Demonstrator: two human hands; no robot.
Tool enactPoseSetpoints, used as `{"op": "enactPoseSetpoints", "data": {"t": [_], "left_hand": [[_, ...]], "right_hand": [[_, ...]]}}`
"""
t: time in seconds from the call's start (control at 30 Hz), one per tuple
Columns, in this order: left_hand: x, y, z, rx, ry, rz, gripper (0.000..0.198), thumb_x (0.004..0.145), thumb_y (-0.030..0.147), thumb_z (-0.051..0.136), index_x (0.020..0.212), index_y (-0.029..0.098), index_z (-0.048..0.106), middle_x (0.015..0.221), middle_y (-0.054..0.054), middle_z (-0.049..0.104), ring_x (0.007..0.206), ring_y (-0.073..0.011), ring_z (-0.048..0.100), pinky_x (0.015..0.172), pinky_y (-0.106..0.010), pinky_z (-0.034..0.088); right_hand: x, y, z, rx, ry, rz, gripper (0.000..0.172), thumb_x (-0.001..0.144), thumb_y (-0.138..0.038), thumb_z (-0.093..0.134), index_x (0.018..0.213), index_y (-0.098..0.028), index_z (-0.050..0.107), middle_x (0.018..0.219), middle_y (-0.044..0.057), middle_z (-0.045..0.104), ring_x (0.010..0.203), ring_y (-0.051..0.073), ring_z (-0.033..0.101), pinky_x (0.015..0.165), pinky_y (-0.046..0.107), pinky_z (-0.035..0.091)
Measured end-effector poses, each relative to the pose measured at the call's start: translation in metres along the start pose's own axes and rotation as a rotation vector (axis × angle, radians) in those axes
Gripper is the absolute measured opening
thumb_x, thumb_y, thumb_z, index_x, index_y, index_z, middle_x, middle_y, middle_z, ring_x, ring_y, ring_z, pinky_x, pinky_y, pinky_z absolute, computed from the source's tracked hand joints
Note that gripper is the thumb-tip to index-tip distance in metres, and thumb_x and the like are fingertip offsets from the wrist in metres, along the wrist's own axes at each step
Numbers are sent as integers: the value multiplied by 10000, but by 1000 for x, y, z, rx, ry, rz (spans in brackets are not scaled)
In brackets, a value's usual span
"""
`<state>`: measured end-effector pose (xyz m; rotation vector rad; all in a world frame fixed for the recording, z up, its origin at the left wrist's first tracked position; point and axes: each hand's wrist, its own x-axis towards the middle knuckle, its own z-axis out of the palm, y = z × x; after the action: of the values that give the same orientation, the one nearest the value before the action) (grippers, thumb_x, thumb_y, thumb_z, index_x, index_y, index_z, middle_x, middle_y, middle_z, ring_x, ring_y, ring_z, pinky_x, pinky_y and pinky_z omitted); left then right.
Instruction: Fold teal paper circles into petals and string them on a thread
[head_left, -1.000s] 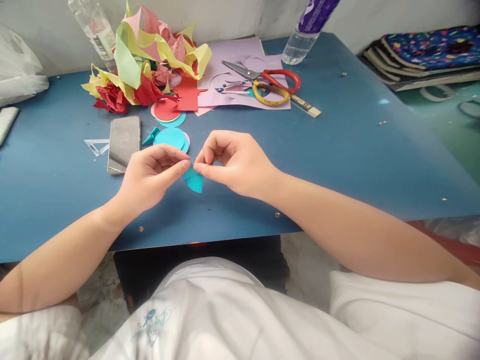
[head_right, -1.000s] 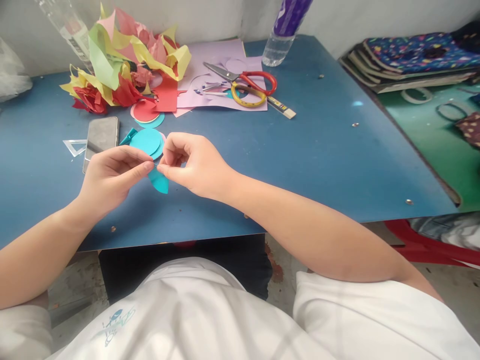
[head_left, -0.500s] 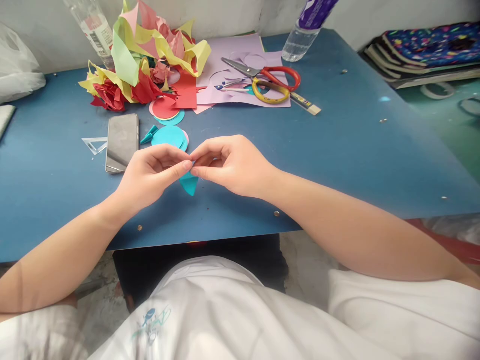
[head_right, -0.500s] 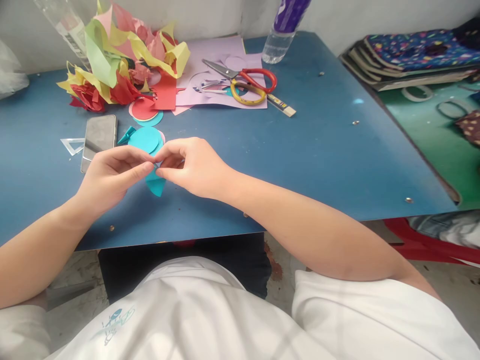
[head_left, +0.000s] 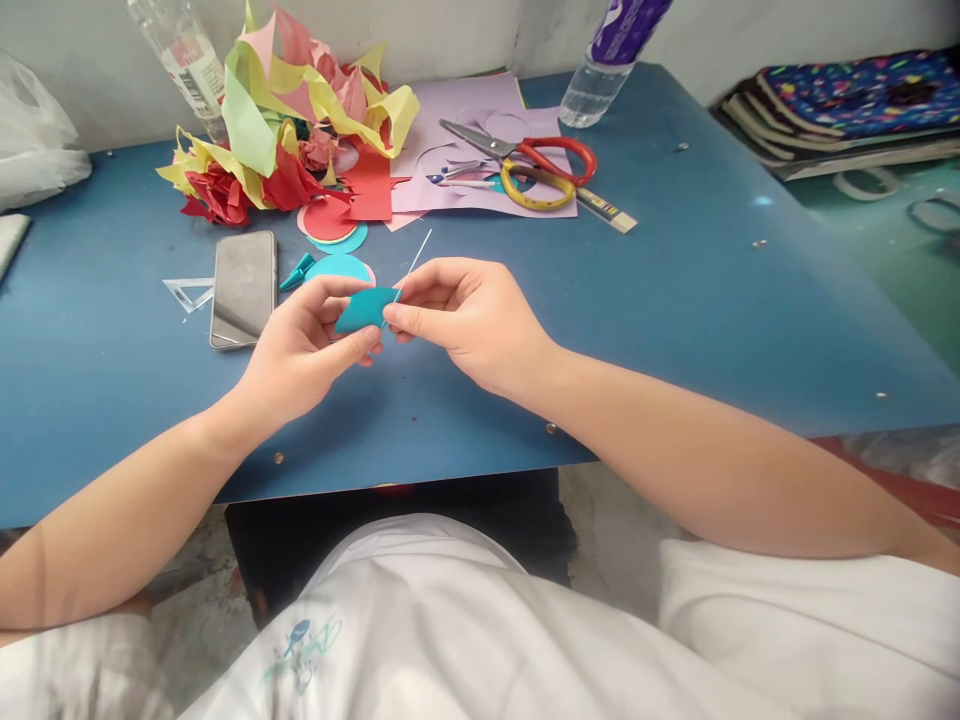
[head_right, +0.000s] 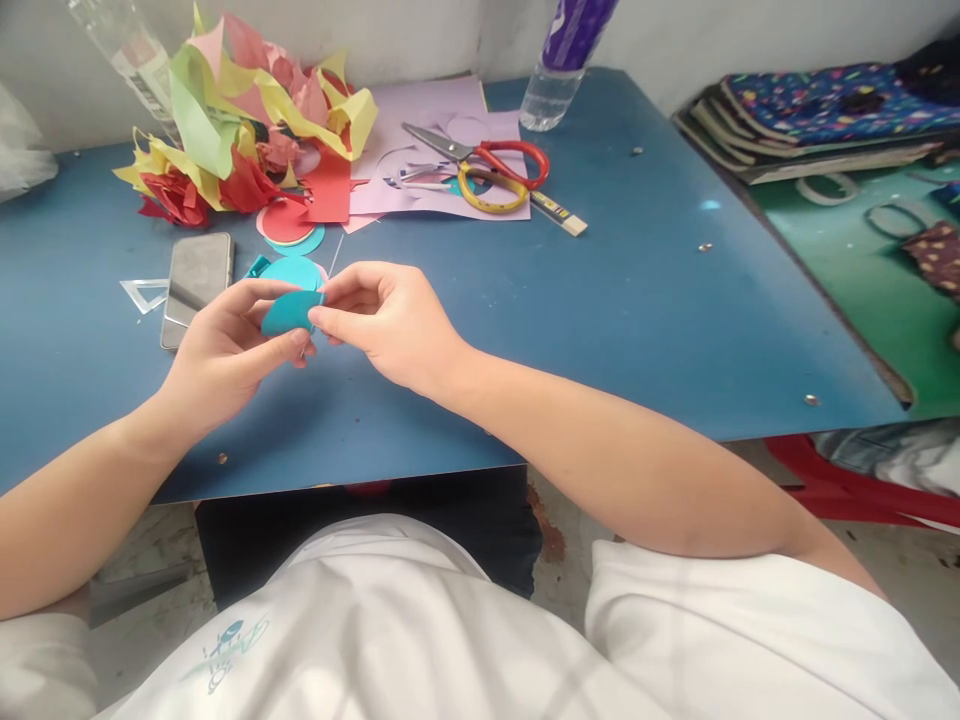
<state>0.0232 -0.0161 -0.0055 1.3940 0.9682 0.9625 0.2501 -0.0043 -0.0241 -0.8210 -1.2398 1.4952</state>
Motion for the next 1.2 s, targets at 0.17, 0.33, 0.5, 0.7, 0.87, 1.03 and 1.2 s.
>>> {"op": "enactPoseSetpoints", "data": {"t": [0.17, 0.33, 0.5, 0.7, 0.87, 1.03, 1.2], "left_hand": [[0, -3, 4, 57, 73, 52, 529, 839, 431, 1146, 1150, 265, 751, 983, -18, 809, 750, -194, 774, 683, -338, 609], [2, -6, 3, 49, 56, 64, 552, 823, 519, 1160, 1014, 255, 714, 896, -3, 750, 702, -172, 739, 651, -317, 592], [3, -4, -1, -5, -5, 45, 586, 826, 602, 1153, 980, 248, 712, 860, 0, 730, 701, -175, 740, 660, -336, 627], [3, -3, 1, 43, -21, 26, 507, 859, 564, 1128, 973, 235, 759, 781, 4, 714, 727, -198, 752, 700, -353, 631], [-3, 3, 3, 135, 31, 36, 485, 866, 551, 1127, 923, 242, 757, 839, -7, 739, 837, -221, 742, 770, -374, 610], [-6, 4, 1, 170, 81, 93, 491, 866, 590, 1127, 970, 265, 774, 994, -38, 785, 1055, -277, 760, 860, -399, 623], [-4, 7, 2, 135, 72, 31, 485, 855, 585, 1125, 861, 250, 773, 871, -44, 731, 844, -249, 706, 758, -439, 529]], "right_hand": [[-4, 3, 7, 69, 16, 33, 479, 675, -418, 1208, 894, -225, 829, 848, -30, 855, 792, 192, 835, 812, 369, 754], [-8, 3, 10, 79, -14, 18, 449, 703, -429, 1201, 917, -223, 863, 865, -14, 876, 813, 218, 863, 835, 399, 767], [-9, 1, 9, 40, -46, -43, 404, 786, -434, 1155, 1021, -228, 901, 903, -11, 891, 846, 225, 876, 789, 375, 747], [-9, 5, 10, 49, -95, -53, 406, 841, -490, 1113, 1006, -218, 862, 899, -9, 876, 848, 220, 860, 960, 466, 797], [-8, 8, 12, -10, -43, -43, 380, 803, -472, 1114, 995, -253, 869, 940, 6, 892, 901, 246, 850, 957, 469, 795], [-10, 5, 9, -175, -41, -115, 169, 893, -388, 989, 961, -265, 894, 957, 9, 892, 878, 234, 806, 845, 414, 720], [-12, -1, 6, -239, -48, -196, 209, 922, -390, 998, 961, -245, 852, 953, -1, 871, 867, 213, 800, 835, 389, 696]]}}
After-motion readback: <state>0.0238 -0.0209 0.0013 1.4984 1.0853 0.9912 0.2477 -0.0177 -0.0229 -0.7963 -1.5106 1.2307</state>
